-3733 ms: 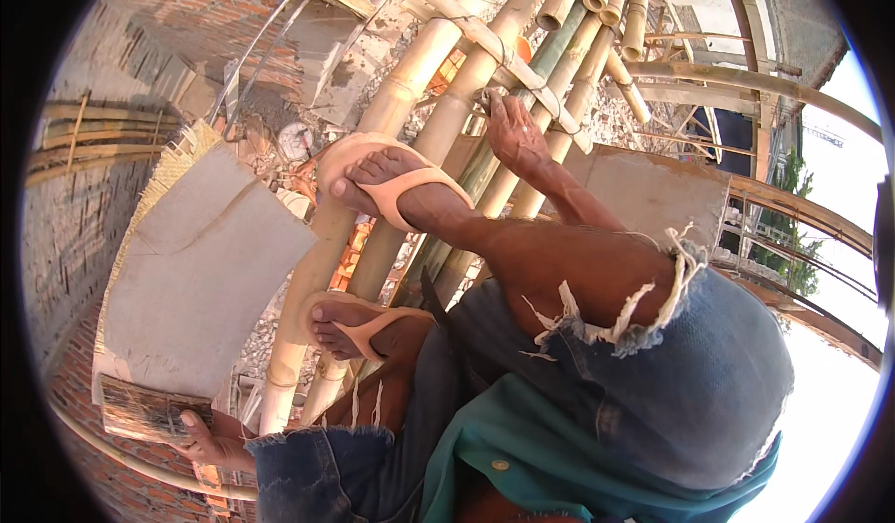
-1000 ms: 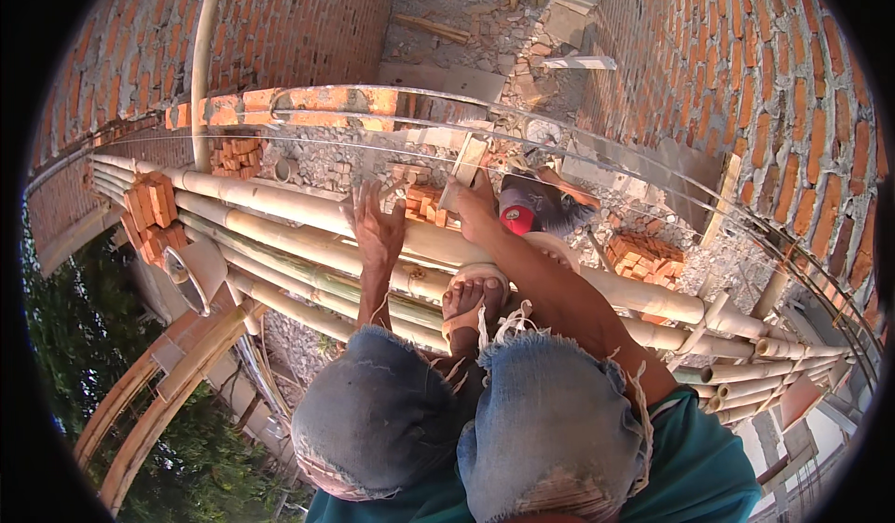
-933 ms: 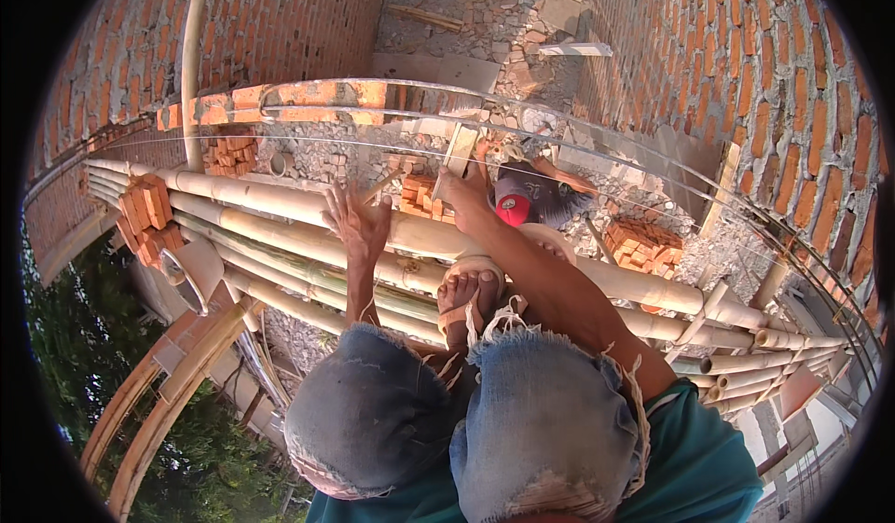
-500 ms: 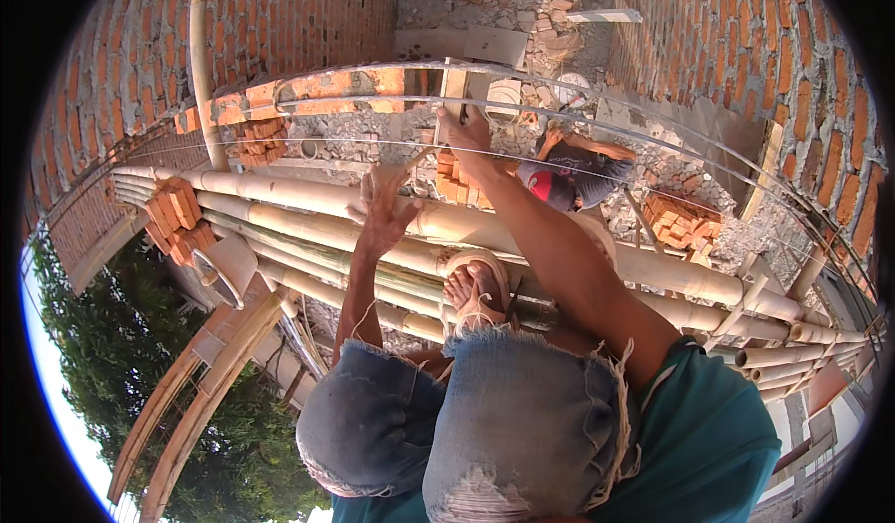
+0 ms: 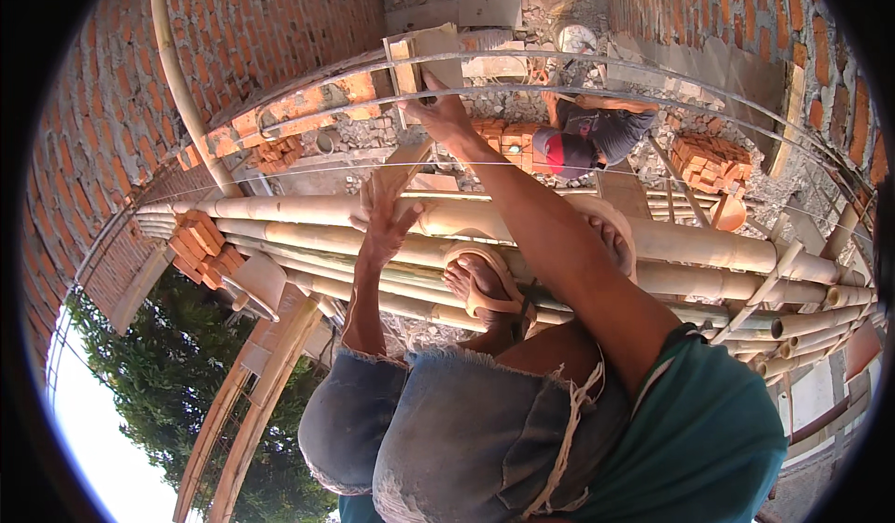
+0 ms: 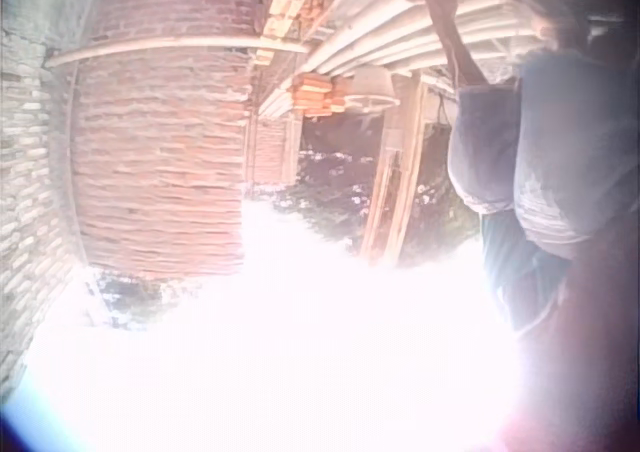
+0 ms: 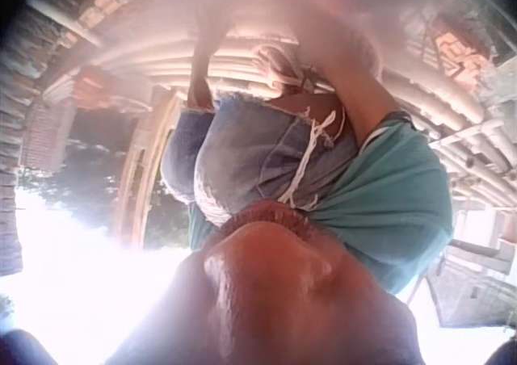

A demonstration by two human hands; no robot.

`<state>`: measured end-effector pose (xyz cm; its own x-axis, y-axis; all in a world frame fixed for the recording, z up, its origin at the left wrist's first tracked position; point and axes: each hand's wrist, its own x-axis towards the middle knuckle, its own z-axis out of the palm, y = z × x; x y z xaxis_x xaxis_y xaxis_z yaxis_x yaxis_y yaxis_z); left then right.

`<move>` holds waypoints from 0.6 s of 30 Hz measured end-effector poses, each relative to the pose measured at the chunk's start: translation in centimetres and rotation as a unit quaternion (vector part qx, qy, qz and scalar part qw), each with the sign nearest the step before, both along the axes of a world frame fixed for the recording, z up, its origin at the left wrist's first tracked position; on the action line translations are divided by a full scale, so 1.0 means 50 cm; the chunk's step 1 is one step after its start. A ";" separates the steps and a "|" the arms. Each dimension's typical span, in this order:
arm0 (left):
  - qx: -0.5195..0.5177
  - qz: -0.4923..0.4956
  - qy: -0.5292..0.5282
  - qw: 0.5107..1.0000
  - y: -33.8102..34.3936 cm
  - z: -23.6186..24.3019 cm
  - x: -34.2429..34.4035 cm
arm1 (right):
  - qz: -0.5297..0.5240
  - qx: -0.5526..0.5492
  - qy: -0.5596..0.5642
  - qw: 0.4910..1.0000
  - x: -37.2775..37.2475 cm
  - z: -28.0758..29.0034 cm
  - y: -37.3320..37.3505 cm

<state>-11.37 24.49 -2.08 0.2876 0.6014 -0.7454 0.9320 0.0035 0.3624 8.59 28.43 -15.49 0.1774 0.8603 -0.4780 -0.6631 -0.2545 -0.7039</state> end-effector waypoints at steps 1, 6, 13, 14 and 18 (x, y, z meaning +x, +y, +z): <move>-0.009 0.002 0.017 1.000 0.000 0.003 0.003 | -0.005 0.010 -0.022 1.000 0.002 0.003 -0.003; -0.007 0.012 0.016 1.000 0.003 0.005 0.005 | 0.024 -0.033 0.012 0.999 0.006 -0.019 0.000; -0.035 0.005 0.001 0.999 0.015 0.002 0.002 | 0.039 -0.050 -0.066 0.996 0.001 -0.056 -0.006; -0.030 0.000 -0.008 1.000 0.015 0.004 0.003 | 0.032 -0.035 -0.041 0.998 0.005 -0.054 -0.007; -0.040 0.021 0.032 0.998 0.010 0.009 0.005 | 0.034 -0.035 0.038 0.998 0.018 -0.036 -0.010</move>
<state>-11.10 25.00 -1.63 0.2138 0.5497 -0.8075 0.9514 0.0705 0.2998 9.50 27.91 -17.29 0.0819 0.8332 -0.5469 -0.6932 -0.3466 -0.6319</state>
